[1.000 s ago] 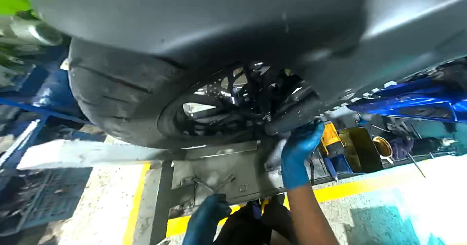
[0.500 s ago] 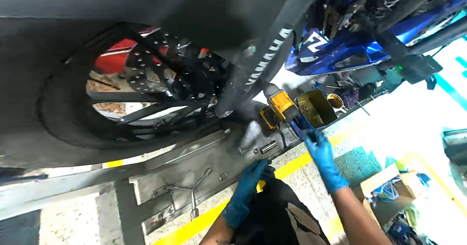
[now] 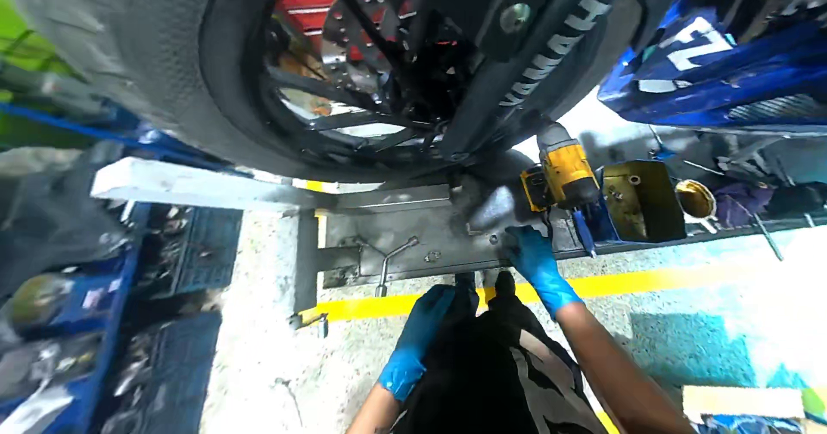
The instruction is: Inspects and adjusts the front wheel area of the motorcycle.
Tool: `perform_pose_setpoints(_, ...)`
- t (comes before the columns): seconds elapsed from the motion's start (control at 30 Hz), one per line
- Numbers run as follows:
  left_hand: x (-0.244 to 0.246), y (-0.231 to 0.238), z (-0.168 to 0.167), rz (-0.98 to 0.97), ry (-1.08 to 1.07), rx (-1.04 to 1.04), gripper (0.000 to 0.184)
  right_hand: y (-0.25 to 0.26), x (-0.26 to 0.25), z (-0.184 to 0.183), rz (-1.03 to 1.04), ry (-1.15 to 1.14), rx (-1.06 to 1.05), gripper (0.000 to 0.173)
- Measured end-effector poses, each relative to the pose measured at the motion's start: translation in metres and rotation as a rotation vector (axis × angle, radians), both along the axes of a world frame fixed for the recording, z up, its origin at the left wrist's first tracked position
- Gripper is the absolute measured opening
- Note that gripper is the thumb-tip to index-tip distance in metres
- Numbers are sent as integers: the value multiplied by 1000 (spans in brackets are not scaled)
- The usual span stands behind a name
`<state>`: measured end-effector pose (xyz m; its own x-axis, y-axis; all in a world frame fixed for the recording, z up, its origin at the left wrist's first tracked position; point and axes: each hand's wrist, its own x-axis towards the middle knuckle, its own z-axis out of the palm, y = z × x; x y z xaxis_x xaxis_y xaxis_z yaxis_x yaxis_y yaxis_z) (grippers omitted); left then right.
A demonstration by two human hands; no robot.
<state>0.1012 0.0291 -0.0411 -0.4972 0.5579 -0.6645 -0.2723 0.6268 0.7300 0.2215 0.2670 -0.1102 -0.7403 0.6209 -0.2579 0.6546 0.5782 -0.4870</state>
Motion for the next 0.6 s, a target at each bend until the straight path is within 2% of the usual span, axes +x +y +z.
perform_pose_setpoints(0.07, 9, -12, 1, 52, -4, -17, 34, 0, -25, -15, 174, -60, 28, 49)
perform_pose_setpoints(0.1, 13, -18, 0, 75, -16, -22, 34, -1, -35, -22, 245, -108, 39, 44)
perform_pose_setpoints(0.17, 18, -25, 0, 103, -43, -27, 34, -1, -47, -13, 318, -206, 0, 37)
perform_pose_setpoints(0.2, 17, -26, -1, 114, -45, -26, 35, 1, -42, -3, 306, -174, -1, 36)
perform_pose_setpoints(0.3, 13, -28, -10, 166, -49, -34, 34, 13, 15, 33, 79, -67, 36, 36)
perform_pose_setpoints(0.37, 8, -35, -21, 203, -46, -63, 32, 26, 57, 54, -156, -71, 88, 37)
perform_pose_setpoints(0.47, -3, -25, -51, 155, -27, -35, 37, 56, 101, 93, -482, -122, 190, 45)
perform_pose_setpoints(0.53, -10, -14, -68, 109, 70, 17, 41, 64, 112, 108, -593, -50, 246, 50)
perform_pose_setpoints(0.6, -20, 6, -54, 2, 76, 21, 42, 61, 116, 108, -591, 108, 342, 50)
